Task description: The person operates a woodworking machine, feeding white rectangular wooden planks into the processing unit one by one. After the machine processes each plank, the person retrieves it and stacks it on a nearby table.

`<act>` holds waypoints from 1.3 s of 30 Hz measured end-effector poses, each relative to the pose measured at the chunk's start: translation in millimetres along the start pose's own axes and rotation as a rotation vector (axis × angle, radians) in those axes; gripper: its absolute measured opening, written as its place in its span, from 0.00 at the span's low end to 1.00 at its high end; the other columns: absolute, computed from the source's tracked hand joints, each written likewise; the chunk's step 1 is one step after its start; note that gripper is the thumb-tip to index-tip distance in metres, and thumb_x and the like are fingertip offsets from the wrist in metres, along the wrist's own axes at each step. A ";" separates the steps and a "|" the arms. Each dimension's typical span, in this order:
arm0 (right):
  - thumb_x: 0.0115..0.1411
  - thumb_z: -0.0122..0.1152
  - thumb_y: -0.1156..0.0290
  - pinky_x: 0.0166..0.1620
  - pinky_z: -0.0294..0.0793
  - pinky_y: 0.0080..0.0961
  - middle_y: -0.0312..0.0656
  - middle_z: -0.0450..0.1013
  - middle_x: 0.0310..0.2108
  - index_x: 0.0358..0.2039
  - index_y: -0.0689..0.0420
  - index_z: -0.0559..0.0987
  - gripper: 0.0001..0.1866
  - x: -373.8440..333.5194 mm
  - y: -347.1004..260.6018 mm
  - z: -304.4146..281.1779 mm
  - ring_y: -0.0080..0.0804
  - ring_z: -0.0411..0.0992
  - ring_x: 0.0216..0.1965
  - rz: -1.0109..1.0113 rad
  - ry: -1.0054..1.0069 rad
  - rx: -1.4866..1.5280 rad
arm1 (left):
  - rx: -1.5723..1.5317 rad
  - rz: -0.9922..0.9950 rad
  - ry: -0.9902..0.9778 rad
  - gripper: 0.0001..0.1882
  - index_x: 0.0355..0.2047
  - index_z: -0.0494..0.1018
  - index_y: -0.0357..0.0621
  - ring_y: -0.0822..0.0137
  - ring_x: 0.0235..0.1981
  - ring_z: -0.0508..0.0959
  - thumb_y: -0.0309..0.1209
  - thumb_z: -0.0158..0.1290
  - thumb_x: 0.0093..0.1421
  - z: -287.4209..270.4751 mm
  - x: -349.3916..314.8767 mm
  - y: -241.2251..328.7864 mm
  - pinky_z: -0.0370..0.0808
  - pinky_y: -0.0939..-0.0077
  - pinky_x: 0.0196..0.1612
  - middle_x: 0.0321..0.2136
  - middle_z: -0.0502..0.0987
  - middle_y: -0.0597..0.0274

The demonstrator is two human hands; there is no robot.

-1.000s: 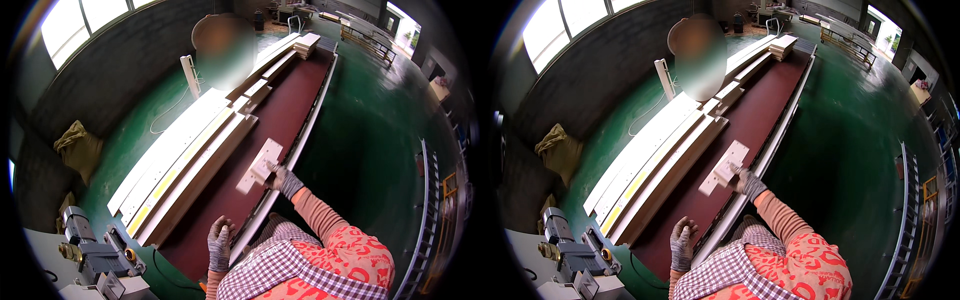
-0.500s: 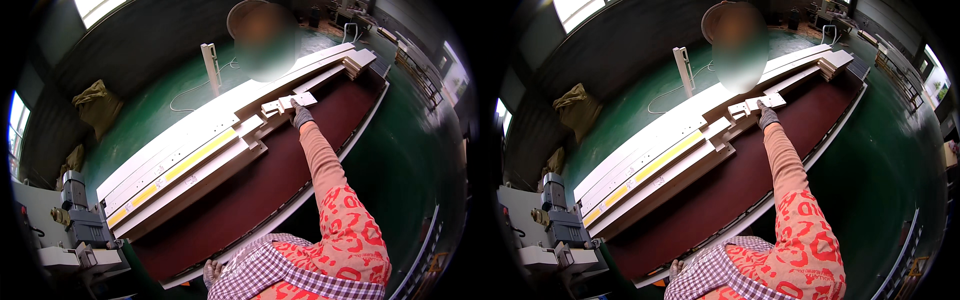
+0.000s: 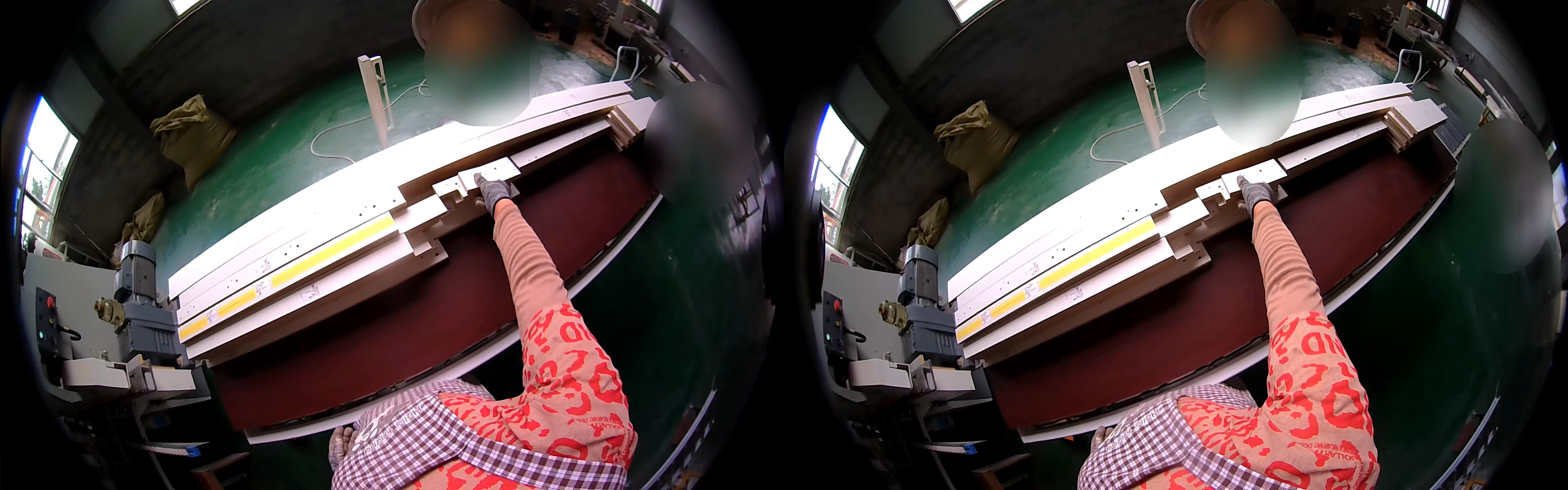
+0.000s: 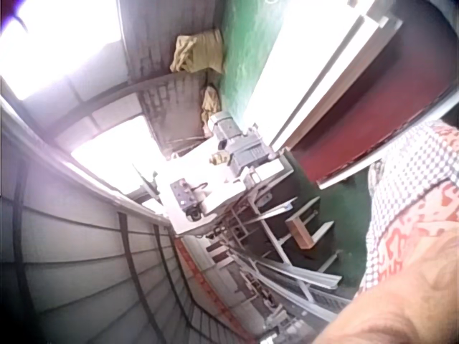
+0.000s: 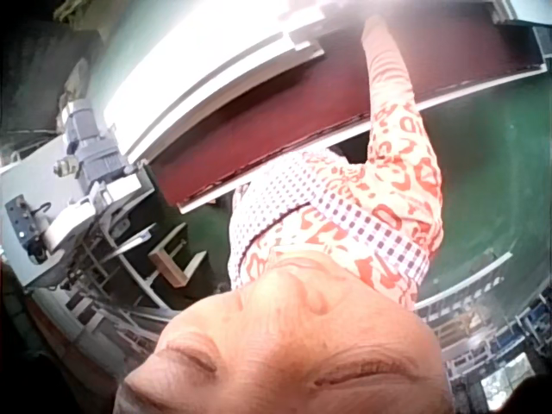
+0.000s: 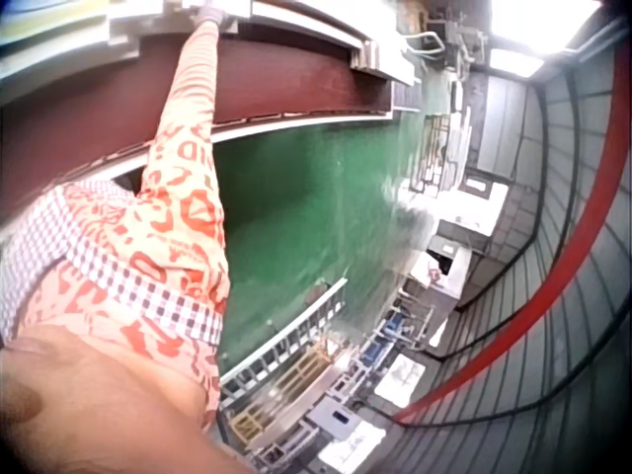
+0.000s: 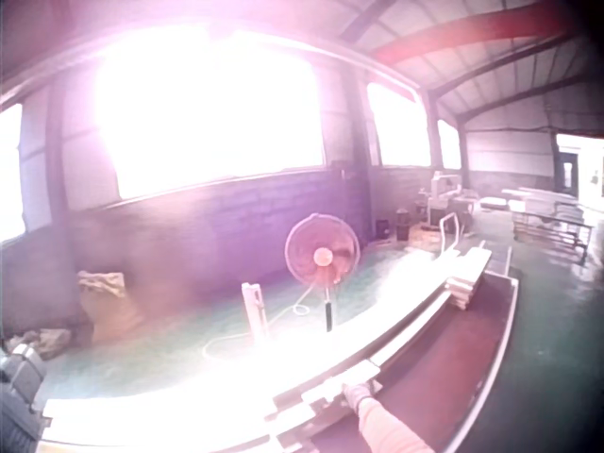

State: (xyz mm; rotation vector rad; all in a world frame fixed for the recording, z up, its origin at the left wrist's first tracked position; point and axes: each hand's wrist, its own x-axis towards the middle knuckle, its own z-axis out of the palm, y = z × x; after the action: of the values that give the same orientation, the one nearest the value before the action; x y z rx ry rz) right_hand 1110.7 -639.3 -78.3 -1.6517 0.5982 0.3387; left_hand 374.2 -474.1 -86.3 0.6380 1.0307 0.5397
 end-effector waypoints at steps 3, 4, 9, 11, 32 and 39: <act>0.53 0.72 0.58 0.26 0.83 0.29 0.45 0.67 0.53 0.61 0.57 0.62 0.40 3.7 -5.5 -10.9 0.39 0.74 0.42 0.037 -0.132 0.027 | 0.022 -0.019 -0.008 0.22 0.55 0.65 0.37 0.57 0.48 0.76 0.35 0.53 0.65 8.0 2.2 -4.2 0.74 0.59 0.56 0.46 0.75 0.49; 0.53 0.72 0.58 0.27 0.84 0.29 0.45 0.67 0.53 0.61 0.57 0.62 0.40 8.0 -5.8 -10.8 0.39 0.74 0.41 0.034 -0.131 0.013 | 0.012 -0.038 -0.028 0.22 0.56 0.65 0.37 0.57 0.48 0.76 0.35 0.53 0.65 10.0 4.4 -2.8 0.74 0.59 0.56 0.46 0.75 0.49; 0.57 0.61 0.40 0.30 0.81 0.36 0.48 0.70 0.47 0.60 0.59 0.61 0.43 12.0 7.9 -0.1 0.45 0.76 0.39 -0.032 -0.179 -0.154 | -0.138 -0.075 -0.086 0.20 0.55 0.66 0.39 0.58 0.47 0.76 0.32 0.53 0.65 13.9 -5.4 0.5 0.76 0.60 0.54 0.45 0.76 0.51; 0.54 0.58 0.32 0.23 0.75 0.34 0.48 0.72 0.29 0.46 0.57 0.73 0.37 33.8 15.8 -21.7 0.41 0.75 0.25 0.025 -0.168 -0.062 | -0.093 -0.064 -0.045 0.19 0.54 0.67 0.39 0.59 0.46 0.77 0.31 0.54 0.65 39.4 -19.6 22.0 0.77 0.61 0.52 0.43 0.76 0.52; 0.67 0.54 0.67 0.18 0.65 0.17 0.33 0.71 0.20 0.44 0.53 0.75 0.08 -457.2 303.5 181.1 0.18 0.64 0.15 -0.230 -0.721 -0.133 | -0.042 0.631 0.106 0.18 0.54 0.68 0.37 0.71 0.37 0.79 0.21 0.53 0.63 -167.3 108.4 260.7 0.79 0.76 0.44 0.39 0.77 0.60; 0.66 0.55 0.68 0.25 0.71 0.18 0.35 0.73 0.23 0.46 0.56 0.75 0.10 -585.6 303.6 266.4 0.20 0.69 0.19 -0.271 -1.102 -0.252 | 0.018 0.953 0.378 0.28 0.61 0.62 0.40 0.76 0.37 0.72 0.18 0.55 0.60 -287.2 139.7 368.9 0.73 0.84 0.46 0.41 0.72 0.63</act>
State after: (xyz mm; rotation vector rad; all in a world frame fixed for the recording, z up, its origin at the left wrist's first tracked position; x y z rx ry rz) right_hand 490.5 -291.4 -59.0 -1.4715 -0.5061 1.0444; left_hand 132.2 -56.3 -15.7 1.0664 1.0391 1.5267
